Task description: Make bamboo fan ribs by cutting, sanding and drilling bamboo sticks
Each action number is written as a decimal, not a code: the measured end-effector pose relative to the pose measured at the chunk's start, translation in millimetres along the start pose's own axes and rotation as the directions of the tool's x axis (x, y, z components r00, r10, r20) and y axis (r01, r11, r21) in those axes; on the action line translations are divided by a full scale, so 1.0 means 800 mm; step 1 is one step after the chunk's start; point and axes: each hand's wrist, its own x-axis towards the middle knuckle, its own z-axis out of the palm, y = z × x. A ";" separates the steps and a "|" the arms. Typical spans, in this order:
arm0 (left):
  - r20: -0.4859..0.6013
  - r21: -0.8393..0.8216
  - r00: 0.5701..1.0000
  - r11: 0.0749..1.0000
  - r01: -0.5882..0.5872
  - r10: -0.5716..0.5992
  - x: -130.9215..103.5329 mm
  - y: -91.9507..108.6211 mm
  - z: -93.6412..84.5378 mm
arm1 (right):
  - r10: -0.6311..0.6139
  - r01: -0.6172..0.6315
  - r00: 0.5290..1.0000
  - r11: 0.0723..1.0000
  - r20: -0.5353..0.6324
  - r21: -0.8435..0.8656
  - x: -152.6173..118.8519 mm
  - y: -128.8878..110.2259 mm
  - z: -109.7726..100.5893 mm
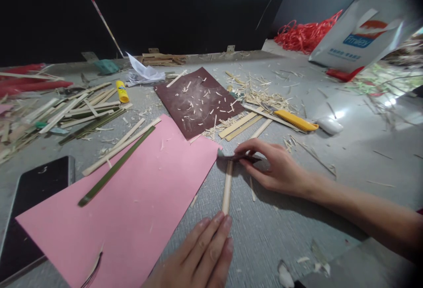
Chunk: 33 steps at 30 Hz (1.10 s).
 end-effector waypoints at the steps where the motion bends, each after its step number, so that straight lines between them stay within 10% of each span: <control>1: -0.001 -0.003 1.000 1.000 0.007 -0.007 -0.001 0.000 0.000 | -0.026 0.026 1.000 1.000 0.017 -0.005 0.000 0.000 0.001; 12: 0.002 0.011 1.000 1.000 -0.010 0.010 0.000 -0.001 0.000 | -0.384 0.437 0.895 0.858 0.226 -0.269 0.003 -0.010 -0.004; 33: -0.016 0.026 0.999 0.999 -0.028 0.029 -0.001 -0.002 0.000 | -0.447 0.508 0.861 0.766 0.242 -0.393 0.005 -0.011 -0.004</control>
